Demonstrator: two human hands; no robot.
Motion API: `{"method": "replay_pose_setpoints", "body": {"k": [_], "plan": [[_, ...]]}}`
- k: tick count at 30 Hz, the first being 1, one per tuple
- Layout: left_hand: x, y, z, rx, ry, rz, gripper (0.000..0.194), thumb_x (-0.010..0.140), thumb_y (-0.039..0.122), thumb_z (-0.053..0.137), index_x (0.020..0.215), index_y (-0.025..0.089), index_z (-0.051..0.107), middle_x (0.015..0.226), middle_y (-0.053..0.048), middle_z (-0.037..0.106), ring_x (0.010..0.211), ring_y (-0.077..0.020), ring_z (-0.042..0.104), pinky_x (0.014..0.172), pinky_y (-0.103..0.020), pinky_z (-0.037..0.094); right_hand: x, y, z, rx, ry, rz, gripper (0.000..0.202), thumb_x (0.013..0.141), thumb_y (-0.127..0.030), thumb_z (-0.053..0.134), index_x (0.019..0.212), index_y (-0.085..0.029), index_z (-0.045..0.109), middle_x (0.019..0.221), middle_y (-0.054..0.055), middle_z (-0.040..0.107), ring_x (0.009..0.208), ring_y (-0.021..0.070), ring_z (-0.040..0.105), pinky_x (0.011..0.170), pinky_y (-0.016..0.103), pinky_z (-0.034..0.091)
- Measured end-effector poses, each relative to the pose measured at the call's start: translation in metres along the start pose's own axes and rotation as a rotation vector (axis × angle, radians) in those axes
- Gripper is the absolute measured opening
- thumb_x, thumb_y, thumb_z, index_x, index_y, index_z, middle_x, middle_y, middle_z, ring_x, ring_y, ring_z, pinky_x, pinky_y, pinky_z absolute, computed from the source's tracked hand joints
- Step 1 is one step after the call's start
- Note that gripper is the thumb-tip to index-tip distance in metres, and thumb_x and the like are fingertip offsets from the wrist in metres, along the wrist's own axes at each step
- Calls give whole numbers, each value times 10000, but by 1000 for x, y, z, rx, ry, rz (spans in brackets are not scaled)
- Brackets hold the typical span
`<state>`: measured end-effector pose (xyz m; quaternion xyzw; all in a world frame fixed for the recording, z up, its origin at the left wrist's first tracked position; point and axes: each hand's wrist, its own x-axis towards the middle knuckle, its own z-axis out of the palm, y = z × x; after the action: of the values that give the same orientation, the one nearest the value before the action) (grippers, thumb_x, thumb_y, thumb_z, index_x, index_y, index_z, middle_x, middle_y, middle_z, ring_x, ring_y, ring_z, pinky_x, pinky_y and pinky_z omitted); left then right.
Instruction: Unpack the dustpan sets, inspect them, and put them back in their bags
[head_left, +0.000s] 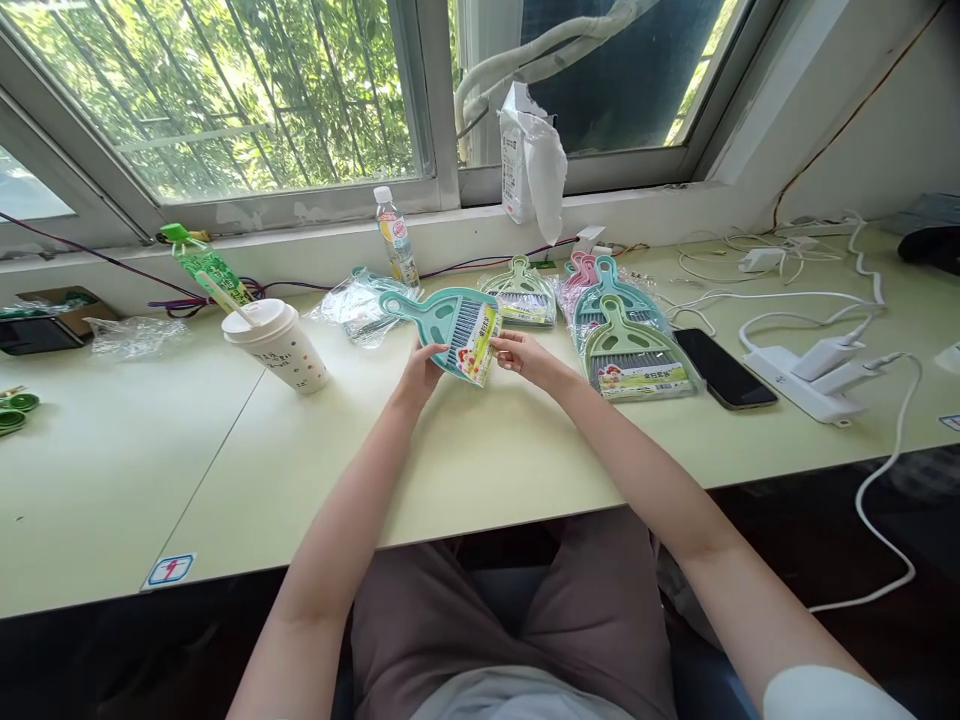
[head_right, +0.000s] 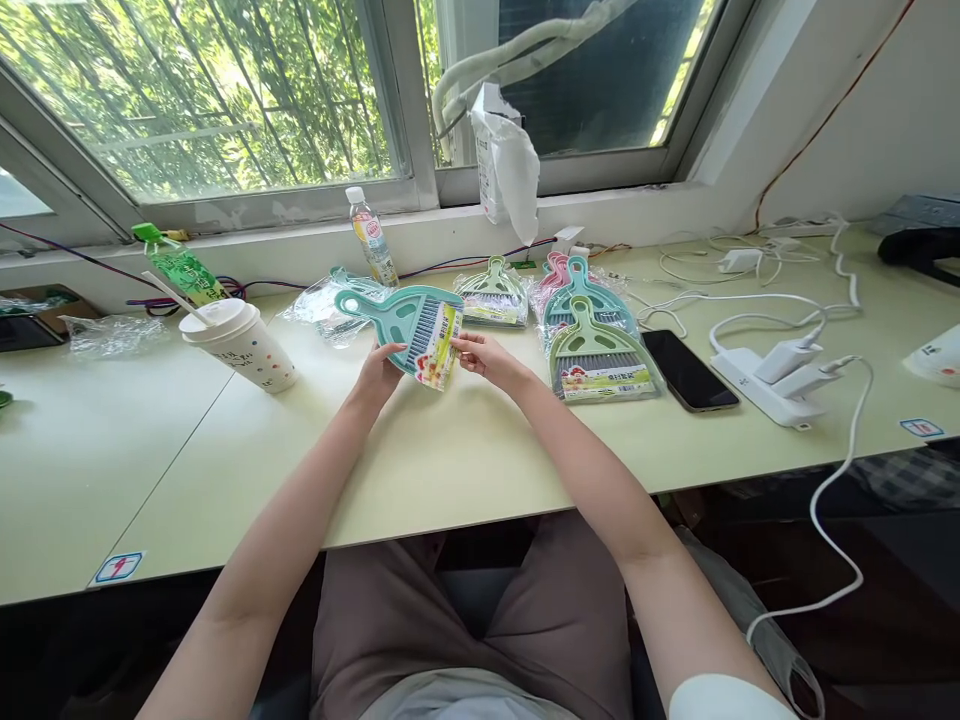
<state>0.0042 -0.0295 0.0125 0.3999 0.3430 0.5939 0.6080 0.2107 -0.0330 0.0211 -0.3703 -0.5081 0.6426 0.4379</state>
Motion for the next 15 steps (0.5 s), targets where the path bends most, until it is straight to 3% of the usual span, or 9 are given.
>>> {"method": "replay_pose_setpoints", "body": {"k": [4,8,12,15], "plan": [[-3,-3,6,8,-105,-55,719,614,113,715,1286,257,503,1025,-13,689,887,-186,687,784,-307,545,2,4,1,-165,98,-18,275,703,-356,803,774,-172,612,651,-14,615,466,56,478,423,212,296],[-3,-3,4,26,-167,-61,732,605,107,757,1279,251,511,1046,-27,687,925,-196,685,776,-300,554,6,8,-8,-341,140,-17,184,763,-317,735,794,-165,636,671,-6,639,475,67,479,455,216,318],[-3,-3,2,52,-184,-83,693,582,79,762,1226,221,550,1057,-47,691,958,-218,684,798,-323,569,15,18,-19,-544,232,-133,115,774,-274,694,807,-165,676,726,10,683,625,112,572,628,245,439],[-4,-3,3,83,-201,-82,685,549,83,805,1183,206,576,1083,-62,689,1039,-248,674,870,-352,562,21,26,-22,-607,262,-136,145,761,-307,710,795,-168,686,786,34,712,698,149,622,725,290,482]]}}
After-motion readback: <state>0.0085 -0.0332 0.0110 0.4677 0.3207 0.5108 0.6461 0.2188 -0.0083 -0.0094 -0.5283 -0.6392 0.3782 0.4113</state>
